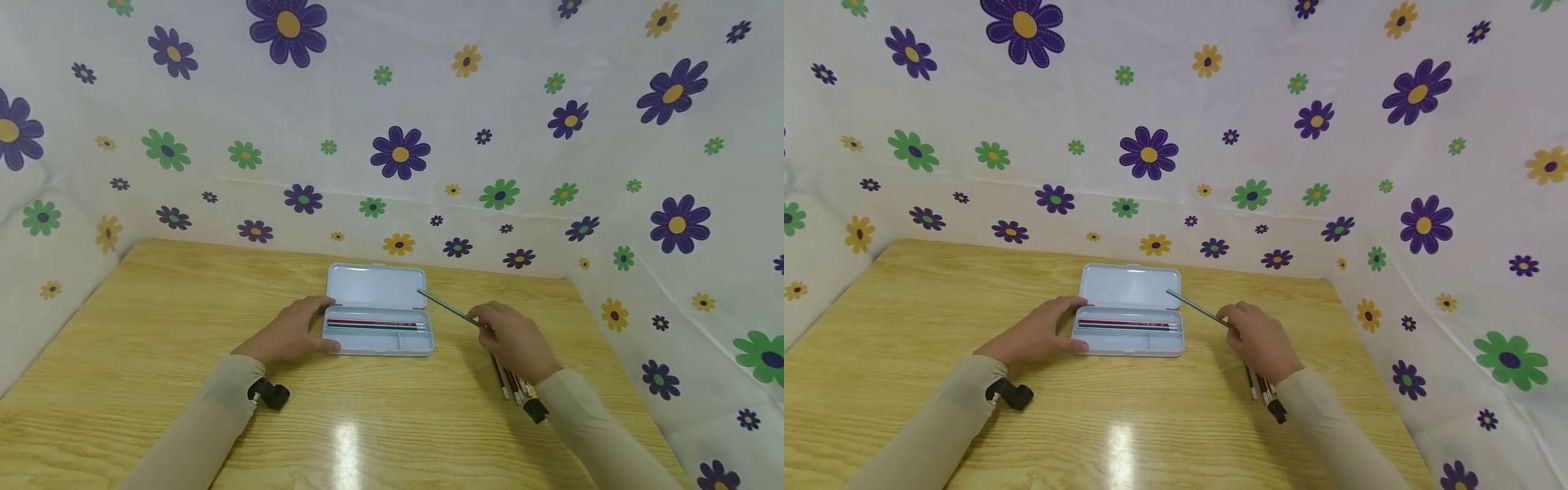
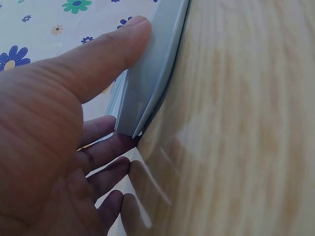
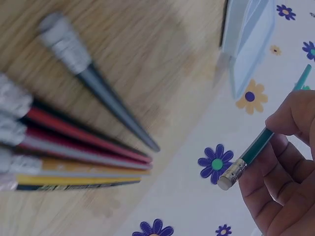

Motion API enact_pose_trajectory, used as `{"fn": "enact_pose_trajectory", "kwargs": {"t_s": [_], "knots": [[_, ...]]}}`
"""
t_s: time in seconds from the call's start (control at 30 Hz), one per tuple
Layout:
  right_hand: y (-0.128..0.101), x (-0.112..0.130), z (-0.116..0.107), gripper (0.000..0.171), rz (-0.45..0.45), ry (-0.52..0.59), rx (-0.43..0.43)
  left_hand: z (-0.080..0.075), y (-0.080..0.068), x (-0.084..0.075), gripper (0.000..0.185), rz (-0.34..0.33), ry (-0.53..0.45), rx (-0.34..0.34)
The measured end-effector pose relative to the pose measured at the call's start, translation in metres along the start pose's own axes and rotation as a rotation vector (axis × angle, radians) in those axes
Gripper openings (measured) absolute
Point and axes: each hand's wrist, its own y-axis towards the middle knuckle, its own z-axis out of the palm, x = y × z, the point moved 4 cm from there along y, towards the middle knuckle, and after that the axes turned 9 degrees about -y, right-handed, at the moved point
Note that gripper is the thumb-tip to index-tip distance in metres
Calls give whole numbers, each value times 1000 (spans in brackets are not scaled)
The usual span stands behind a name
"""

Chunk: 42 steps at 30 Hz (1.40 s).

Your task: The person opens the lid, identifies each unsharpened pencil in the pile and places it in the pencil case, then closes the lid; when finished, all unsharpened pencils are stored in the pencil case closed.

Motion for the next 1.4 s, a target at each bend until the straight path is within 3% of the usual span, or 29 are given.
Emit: {"fn": "enact_pose_trajectory", "kwargs": {"t_s": [0.37,0.7,0.97,1.2,1.4], "knots": [[38,46,8,27,-126,-18,-29,-4,-2,0,98,2,-9,-7],[60,77,28,23,-183,-68,49,-2,-1,0,98,0,0,-6],[69,87,42,23,-211,-100,100,-2,0,-2,98,-5,-4,-8],[80,94,52,20,-184,-139,169,-1,0,-1,97,-7,-13,-8],[87,96,57,17,-203,-166,147,0,-1,2,99,-10,-20,-6]]}}
